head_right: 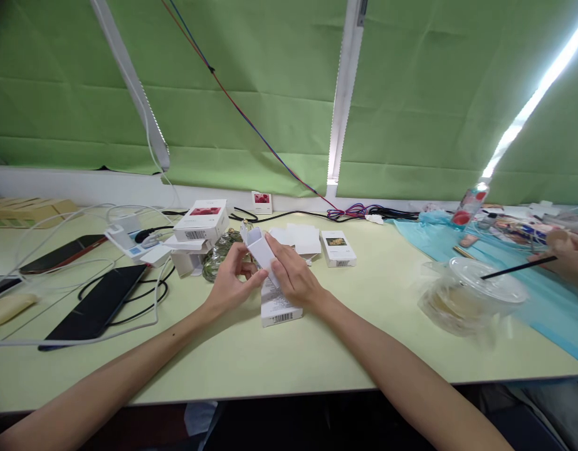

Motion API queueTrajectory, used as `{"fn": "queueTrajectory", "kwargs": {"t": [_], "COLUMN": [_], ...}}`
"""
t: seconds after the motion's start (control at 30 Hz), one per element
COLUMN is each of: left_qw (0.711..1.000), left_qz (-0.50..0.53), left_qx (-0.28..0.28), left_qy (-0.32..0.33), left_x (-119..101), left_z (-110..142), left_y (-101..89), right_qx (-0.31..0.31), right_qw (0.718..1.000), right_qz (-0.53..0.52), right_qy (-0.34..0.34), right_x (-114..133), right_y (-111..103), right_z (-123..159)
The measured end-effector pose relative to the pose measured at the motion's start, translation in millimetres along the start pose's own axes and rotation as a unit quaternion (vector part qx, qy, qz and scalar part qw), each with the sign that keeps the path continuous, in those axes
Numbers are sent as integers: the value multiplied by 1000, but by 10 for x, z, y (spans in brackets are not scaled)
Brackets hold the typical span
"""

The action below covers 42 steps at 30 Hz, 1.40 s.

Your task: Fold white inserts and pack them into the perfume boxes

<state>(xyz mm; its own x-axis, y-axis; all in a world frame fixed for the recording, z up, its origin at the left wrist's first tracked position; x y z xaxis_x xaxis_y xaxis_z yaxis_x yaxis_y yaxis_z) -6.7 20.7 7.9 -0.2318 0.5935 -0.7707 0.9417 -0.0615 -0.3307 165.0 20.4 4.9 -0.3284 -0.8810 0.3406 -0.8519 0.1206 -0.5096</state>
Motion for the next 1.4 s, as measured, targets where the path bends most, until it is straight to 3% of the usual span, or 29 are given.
{"fn": "queueTrajectory", "kwargs": {"t": [1.4], "left_qw": [998], "left_qz": [22], "left_qx": [-17], "left_qy": [-48], "left_x": [-38], "left_z": [4], "left_y": [20], "right_qx": [4], "right_qw": [1000], "right_qz": [1], "right_qy": [0], "right_x": [3], "right_y": [-19], "right_z": [-11]}}
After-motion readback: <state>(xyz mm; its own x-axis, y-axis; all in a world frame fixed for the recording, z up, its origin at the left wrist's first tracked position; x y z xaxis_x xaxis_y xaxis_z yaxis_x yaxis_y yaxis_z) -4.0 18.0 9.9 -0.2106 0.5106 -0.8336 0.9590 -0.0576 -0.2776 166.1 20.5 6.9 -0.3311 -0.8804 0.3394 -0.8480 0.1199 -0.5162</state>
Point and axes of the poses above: each hand's wrist, its own z-axis away from the middle knuckle, its own y-axis out of the palm, x = y × z, the point moved 2 cm from there along -z, towards the middle knuckle, and after that the axes turned 2 degrees about x, right-handed, at the moved point
